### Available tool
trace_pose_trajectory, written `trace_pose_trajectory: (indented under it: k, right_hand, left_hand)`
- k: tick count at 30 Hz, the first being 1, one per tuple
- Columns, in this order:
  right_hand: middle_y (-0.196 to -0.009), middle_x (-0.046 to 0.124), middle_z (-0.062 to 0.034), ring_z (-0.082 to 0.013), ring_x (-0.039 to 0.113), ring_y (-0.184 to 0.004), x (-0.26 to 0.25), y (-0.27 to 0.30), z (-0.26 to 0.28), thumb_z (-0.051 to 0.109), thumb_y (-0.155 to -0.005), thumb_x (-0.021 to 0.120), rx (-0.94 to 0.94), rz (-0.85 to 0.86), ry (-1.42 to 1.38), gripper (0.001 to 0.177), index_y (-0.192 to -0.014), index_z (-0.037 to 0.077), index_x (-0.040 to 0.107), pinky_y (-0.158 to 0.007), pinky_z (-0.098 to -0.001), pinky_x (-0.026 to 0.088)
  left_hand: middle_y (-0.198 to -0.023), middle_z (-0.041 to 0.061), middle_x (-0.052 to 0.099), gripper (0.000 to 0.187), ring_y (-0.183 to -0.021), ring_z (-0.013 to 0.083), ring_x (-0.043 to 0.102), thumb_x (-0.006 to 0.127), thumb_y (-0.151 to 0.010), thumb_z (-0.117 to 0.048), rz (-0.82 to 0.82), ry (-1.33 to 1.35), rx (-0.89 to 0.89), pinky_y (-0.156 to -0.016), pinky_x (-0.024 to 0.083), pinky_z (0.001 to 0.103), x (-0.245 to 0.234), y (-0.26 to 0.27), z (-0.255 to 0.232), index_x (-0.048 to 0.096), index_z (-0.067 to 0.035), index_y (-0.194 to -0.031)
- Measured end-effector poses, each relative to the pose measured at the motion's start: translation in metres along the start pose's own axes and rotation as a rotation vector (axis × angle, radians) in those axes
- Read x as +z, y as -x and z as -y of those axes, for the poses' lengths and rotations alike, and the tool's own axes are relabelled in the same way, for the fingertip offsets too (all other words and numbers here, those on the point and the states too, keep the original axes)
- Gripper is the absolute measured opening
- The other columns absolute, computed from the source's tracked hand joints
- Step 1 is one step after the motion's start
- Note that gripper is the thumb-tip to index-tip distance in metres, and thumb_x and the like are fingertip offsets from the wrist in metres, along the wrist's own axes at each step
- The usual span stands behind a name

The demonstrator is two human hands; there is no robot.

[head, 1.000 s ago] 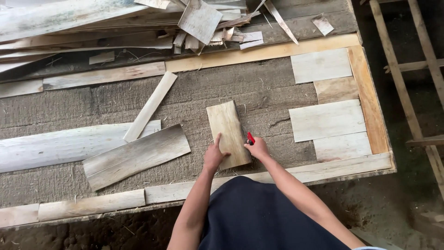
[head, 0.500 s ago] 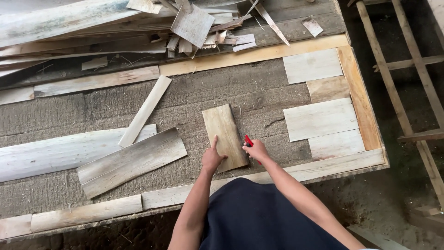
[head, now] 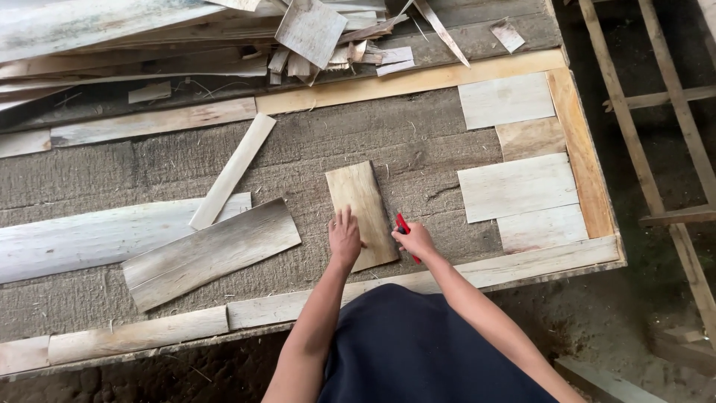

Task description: Cutting and trimming thin wood veneer sheets using a utility knife and a wooden guide on a workbench.

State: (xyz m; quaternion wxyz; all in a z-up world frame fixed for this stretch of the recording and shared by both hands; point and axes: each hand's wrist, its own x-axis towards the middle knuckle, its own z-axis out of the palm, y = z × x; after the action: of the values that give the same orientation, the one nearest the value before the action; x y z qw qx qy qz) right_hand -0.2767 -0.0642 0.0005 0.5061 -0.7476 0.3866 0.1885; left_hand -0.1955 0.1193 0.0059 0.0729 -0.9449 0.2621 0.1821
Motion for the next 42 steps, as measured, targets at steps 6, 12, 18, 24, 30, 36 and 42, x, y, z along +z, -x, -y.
trace_pose_trajectory:
  k: [6,12,18,24,30,36,42]
  right_hand:
    - [-0.104,0.075,-0.0293,-0.0329,0.077,-0.088,-0.008,0.025,0.014,0.014,-0.084,0.075,0.016,0.014,-0.171,0.035,-0.113,-0.005,0.073,-0.069,-0.0356,0.066]
    - [-0.109,0.071,-0.0339,-0.0353,0.077,-0.089,-0.011,0.033,0.002,0.011,-0.089,0.073,0.01,0.077,-0.24,0.035,-0.117,-0.01,0.069,-0.069,-0.0348,0.066]
    - [-0.109,0.073,-0.0307,-0.0317,0.078,-0.088,-0.013,0.033,-0.01,0.011,-0.091,0.071,0.044,0.096,-0.274,0.037,-0.12,-0.011,0.066,-0.07,-0.0324,0.066]
    - [-0.101,0.075,-0.0267,-0.0288,0.078,-0.079,-0.008,0.025,-0.028,0.01,-0.091,0.071,0.074,0.073,-0.297,0.031,-0.115,-0.009,0.067,-0.064,-0.031,0.067]
    - [-0.095,0.075,-0.027,-0.0299,0.078,-0.072,-0.007,0.021,-0.017,0.014,-0.093,0.068,0.118,0.069,-0.309,0.031,-0.115,-0.008,0.064,-0.061,-0.0346,0.068]
    - [-0.088,0.072,-0.0326,-0.0396,0.075,-0.067,-0.009,0.005,0.013,0.031,-0.103,0.055,0.114,0.119,-0.246,0.045,-0.125,-0.007,0.046,-0.053,-0.0467,0.066]
    - [-0.078,0.072,-0.025,-0.0339,0.073,-0.056,-0.003,-0.028,0.032,0.034,-0.103,0.057,0.031,0.069,-0.115,0.042,-0.125,0.001,0.045,-0.046,-0.0432,0.066]
  left_hand:
    - [-0.162,0.006,0.034,0.107,-0.147,0.0274,0.032,0.092,-0.056,-0.057,-0.029,0.014,0.074,-0.115,0.039,0.046,0.017,-0.018,0.0,0.049,-0.014,-0.144]
    - [-0.135,0.0,0.048,0.063,-0.128,0.0251,0.045,0.08,-0.085,-0.041,-0.023,0.21,0.058,-0.095,0.05,0.044,0.033,-0.055,0.005,0.051,-0.018,-0.135]
    - [-0.131,-0.001,0.045,0.084,-0.122,0.0242,0.044,0.081,-0.084,-0.043,-0.003,0.152,0.04,-0.09,0.053,0.041,0.016,-0.058,0.001,0.035,-0.024,-0.151]
    - [-0.143,0.002,0.04,0.094,-0.13,0.0272,0.04,0.085,-0.08,-0.044,0.042,0.107,0.035,-0.099,0.048,0.043,0.005,-0.06,-0.003,0.034,-0.021,-0.157]
    - [-0.174,-0.002,0.002,0.094,-0.157,0.0387,0.011,0.091,-0.075,-0.035,0.115,0.148,0.011,-0.115,0.029,0.074,-0.023,-0.061,-0.003,0.042,-0.023,-0.153]
    - [-0.173,-0.008,0.003,0.111,-0.157,0.0398,0.01,0.097,-0.065,-0.033,0.11,0.205,0.04,-0.113,0.032,0.077,0.004,-0.083,0.0,0.033,-0.026,-0.156]
    - [-0.173,-0.01,0.002,0.129,-0.157,0.039,0.008,0.098,-0.063,-0.03,0.136,0.232,0.02,-0.114,0.03,0.077,-0.005,-0.079,0.0,0.017,-0.026,-0.164]
